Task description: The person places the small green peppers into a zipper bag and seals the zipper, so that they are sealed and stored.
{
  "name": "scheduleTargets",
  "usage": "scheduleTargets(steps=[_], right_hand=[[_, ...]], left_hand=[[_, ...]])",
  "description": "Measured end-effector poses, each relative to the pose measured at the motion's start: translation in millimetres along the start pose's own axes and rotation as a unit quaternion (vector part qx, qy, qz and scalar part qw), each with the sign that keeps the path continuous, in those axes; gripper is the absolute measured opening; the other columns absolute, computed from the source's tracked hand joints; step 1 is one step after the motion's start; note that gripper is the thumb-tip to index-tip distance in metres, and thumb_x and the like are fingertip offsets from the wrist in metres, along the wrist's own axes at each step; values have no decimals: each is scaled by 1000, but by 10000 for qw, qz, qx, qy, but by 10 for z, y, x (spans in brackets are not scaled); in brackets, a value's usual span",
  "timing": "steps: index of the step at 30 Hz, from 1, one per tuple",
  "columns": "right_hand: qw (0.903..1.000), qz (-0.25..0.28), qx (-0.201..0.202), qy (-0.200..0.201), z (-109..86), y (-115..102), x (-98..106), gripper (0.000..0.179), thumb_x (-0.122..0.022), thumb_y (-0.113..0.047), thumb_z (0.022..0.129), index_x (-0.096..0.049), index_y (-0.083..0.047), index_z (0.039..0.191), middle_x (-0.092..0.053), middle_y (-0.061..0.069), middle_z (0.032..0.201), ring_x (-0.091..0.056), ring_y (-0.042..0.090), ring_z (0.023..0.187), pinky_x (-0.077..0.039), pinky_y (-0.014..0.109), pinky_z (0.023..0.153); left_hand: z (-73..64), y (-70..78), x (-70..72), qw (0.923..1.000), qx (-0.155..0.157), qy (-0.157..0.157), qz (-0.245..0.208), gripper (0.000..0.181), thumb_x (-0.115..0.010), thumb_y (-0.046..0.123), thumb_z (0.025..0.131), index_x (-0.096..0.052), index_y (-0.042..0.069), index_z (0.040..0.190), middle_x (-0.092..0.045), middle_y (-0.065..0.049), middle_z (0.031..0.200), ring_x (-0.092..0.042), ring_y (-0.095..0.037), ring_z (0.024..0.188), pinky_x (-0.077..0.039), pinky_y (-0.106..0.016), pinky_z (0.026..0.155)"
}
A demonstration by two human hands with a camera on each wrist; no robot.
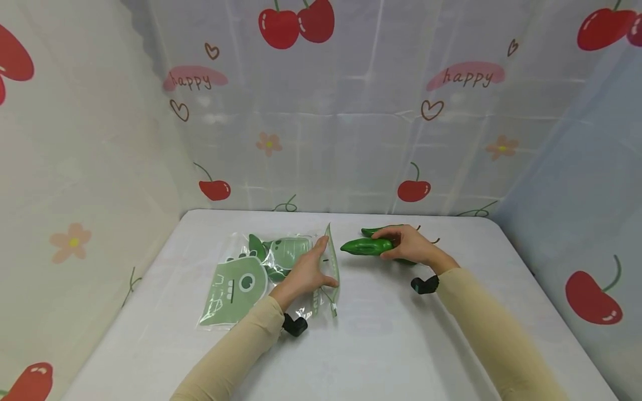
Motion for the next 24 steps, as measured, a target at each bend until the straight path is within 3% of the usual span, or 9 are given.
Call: scheduleTargets(steps=[15,24], right_hand=[[9994,148,272,-149,218,-133,-187,46,-85,-10,83,-73,-18,127,-69,8,133,-64,23,106,-52,36,96],[9992,263,248,-153,281,-162,-317,45,-84,-7,83,-73,-21,124,-71,4,128,-64,21,106,-53,34,95]], left_hand=[[-12,-5,5,10000,-28,-36,-40,125,-96,23,71,-17,15,167,-18,-11,173,-24,-32,157,-25,-47,128],[-15,-21,-6,10000,18,-54,-66,124,-96,22,72,-16,15,167,-18,-9,173,-22,-29,158,-24,-46,129]])
Point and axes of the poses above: each hand's wrist, its own z-axis towards the middle knuckle, its own x-axis out of the back of the hand, y = z × x, the point moved 6 cm from there along z, towards the middle knuckle
